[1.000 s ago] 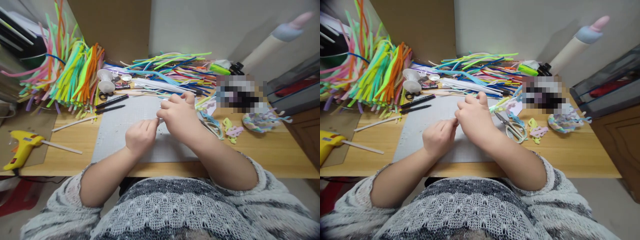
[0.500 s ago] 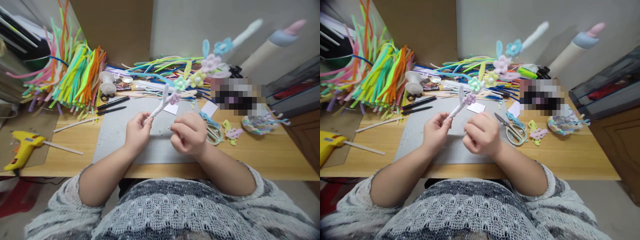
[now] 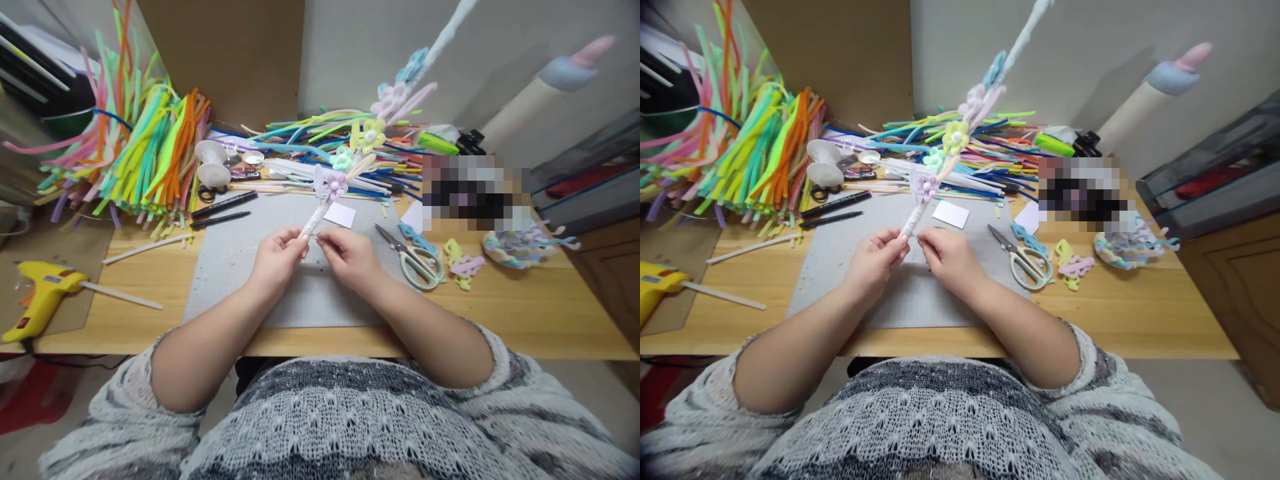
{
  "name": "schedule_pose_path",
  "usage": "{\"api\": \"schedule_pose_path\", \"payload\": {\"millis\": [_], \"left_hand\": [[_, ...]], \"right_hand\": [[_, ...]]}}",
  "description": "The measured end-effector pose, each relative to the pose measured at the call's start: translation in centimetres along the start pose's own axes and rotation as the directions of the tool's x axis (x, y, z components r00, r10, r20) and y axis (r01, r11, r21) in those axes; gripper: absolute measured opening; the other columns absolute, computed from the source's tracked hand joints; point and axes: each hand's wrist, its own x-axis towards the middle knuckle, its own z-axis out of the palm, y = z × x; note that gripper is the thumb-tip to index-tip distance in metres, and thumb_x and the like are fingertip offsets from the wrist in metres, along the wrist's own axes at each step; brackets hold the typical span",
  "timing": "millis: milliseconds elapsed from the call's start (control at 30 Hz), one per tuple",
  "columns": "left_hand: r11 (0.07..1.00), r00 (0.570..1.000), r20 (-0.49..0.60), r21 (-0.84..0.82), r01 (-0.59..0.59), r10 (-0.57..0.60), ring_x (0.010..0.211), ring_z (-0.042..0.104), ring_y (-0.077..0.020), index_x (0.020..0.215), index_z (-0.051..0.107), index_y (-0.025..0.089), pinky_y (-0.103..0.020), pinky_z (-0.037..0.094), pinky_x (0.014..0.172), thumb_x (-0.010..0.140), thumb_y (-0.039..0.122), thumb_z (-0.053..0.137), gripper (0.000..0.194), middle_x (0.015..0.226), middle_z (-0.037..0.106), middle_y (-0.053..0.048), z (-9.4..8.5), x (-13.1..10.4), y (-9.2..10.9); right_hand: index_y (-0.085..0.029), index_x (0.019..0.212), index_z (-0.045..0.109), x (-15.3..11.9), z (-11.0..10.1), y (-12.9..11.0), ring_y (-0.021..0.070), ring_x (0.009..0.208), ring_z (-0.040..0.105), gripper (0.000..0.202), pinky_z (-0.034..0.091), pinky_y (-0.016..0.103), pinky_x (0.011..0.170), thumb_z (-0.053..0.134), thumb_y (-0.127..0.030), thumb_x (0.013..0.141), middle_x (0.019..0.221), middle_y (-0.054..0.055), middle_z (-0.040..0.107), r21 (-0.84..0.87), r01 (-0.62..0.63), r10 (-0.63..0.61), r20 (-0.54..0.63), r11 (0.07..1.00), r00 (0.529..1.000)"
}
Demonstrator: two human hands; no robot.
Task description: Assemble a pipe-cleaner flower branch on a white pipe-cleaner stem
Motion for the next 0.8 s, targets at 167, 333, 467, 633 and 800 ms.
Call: {"api": "schedule_pose_path", "payload": {"millis": [167, 333, 467, 633, 800], "left_hand": [[0.998, 0.997, -0.041, 0.015, -0.063, 0.063, 0.041, 0.037, -0.0032, 0.081, 0.055, 0.013, -0.018, 0.023, 0.041, 0.066, 0.026, 0.066, 0.022, 0.053, 0.055, 0.004, 0.2, -0.2, -0.6], [0.99, 0.989, -0.092, 0.09, -0.11, 0.118, 0.045, 0.045, -0.0056, 0.08, 0.055, 0.013, -0.02, 0.033, 0.046, 0.068, 0.027, 0.065, 0.021, 0.056, 0.058, 0.002, 0.2, -0.2, -1.1], [0.928, 0.968, -0.072, 0.311, -0.206, 0.24, 0.061, 0.058, -0.0116, 0.08, 0.058, 0.014, -0.024, 0.043, 0.059, 0.072, 0.027, 0.06, 0.016, 0.067, 0.065, -0.003, -0.1, -0.4, -1.2], [0.436, 0.871, 0.135, 0.823, -0.364, 0.473, 0.068, 0.059, -0.0157, 0.079, 0.061, 0.017, -0.027, 0.04, 0.06, 0.08, 0.026, 0.049, 0.016, 0.074, 0.066, -0.005, -0.7, -1.0, -1.0], [0.001, 0.771, 0.338, 0.916, -0.402, 0.54, 0.066, 0.055, -0.0167, 0.076, 0.061, 0.018, -0.027, 0.035, 0.058, 0.085, 0.027, 0.039, 0.025, 0.066, 0.061, -0.006, -0.8, -1.3, -1.0]], "right_hand": [[-0.018, 0.074, 0.055, 0.0, -0.3, 0.0, 0.0119, 0.064, 0.049, 0.016, 0.034, 0.023, 0.061, 0.042, -0.018, 0.084, 0.067, 0.001, 0.055, -0.095, -0.007, 0.005, -0.021, 0.995, 1.0], [-0.017, 0.074, 0.055, -0.5, -0.4, -0.7, 0.0121, 0.065, 0.048, 0.018, 0.033, 0.023, 0.061, 0.039, -0.015, 0.083, 0.069, 0.002, 0.056, -0.22, 0.097, -0.087, 0.052, 0.971, 0.995], [-0.016, 0.08, 0.057, -0.6, -0.9, -1.9, 0.0132, 0.067, 0.048, 0.017, 0.03, 0.025, 0.061, 0.04, -0.014, 0.083, 0.072, 0.004, 0.059, -0.416, 0.204, -0.174, 0.109, 0.886, 0.979], [-0.018, 0.077, 0.056, 0.8, -2.2, -2.7, 0.0155, 0.072, 0.044, 0.019, 0.026, 0.03, 0.063, 0.04, -0.02, 0.087, 0.07, 0.003, 0.057, -0.685, 0.333, -0.296, 0.176, 0.648, 0.939], [-0.021, 0.072, 0.053, 2.6, -3.0, -3.1, 0.0171, 0.083, 0.043, 0.019, 0.027, 0.037, 0.078, 0.043, -0.023, 0.088, 0.074, 0.0, 0.055, -0.716, 0.351, -0.28, 0.221, 0.604, 0.934]]}}
